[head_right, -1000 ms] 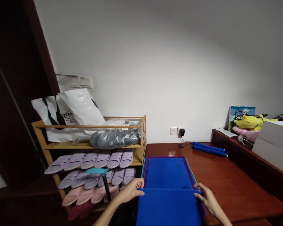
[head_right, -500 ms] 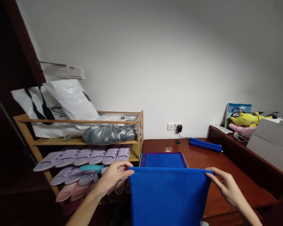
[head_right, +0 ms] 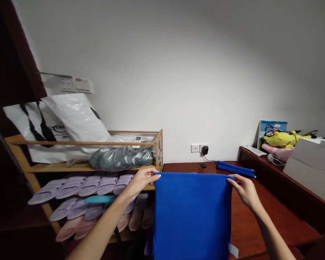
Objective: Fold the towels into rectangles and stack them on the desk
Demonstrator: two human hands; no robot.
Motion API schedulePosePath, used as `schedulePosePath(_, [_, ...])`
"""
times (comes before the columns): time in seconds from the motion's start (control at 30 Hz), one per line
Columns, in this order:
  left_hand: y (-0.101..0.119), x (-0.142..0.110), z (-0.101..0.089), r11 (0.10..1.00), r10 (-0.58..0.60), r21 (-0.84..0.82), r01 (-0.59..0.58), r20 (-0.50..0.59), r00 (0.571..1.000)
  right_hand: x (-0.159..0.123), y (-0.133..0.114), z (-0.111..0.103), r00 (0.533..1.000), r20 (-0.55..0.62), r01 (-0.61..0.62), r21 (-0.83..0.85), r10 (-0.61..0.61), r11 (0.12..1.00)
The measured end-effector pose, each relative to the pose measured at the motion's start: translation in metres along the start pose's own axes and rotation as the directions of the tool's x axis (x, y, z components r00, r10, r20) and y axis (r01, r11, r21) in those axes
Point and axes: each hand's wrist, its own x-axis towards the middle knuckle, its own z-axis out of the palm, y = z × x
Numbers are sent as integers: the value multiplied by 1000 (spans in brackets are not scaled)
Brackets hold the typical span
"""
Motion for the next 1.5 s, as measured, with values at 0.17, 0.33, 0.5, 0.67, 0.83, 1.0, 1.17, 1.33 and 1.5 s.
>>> schedulePosePath(0.17, [-45, 41, 0, 993, -113, 34, 115, -48, 992, 37, 41, 45, 1000, 0, 17, -135, -17, 991])
schedulePosePath(0.33, [-95, 78, 9, 969, -231, 68, 239, -108, 967, 69, 78, 93, 996, 12, -81, -200, 85, 976])
schedulePosePath(0.5, [-141, 114, 22, 918, -360, 107, 382, -180, 916, 95, 115, 136, 989, 23, -138, -212, 146, 967])
schedulePosePath(0.67, [-186, 135, 36, 847, -470, 158, 507, -222, 854, 104, 151, 173, 977, 46, -191, -237, 207, 953])
schedulePosePath(0.83, [-219, 148, 44, 797, -514, 222, 562, -238, 824, 102, 178, 196, 953, 98, -257, -252, 288, 933])
schedulePosePath(1.0, [-228, 140, 62, 783, -415, 369, 501, -291, 862, 84, 183, 226, 940, 99, -283, -308, 326, 908])
schedulePosePath(1.17, [-239, 94, 99, 726, -161, 659, 196, -114, 980, 33, 176, 253, 967, 202, -77, -354, 156, 932])
schedulePosePath(1.33, [-254, 68, 108, 489, -236, 865, 115, 4, 972, -2, 186, 237, 951, 255, -25, -497, 174, 868])
schedulePosePath(1.5, [-249, 49, 105, 501, -213, 863, 60, 56, 975, -29, 188, 216, 937, 258, -79, -499, 235, 863])
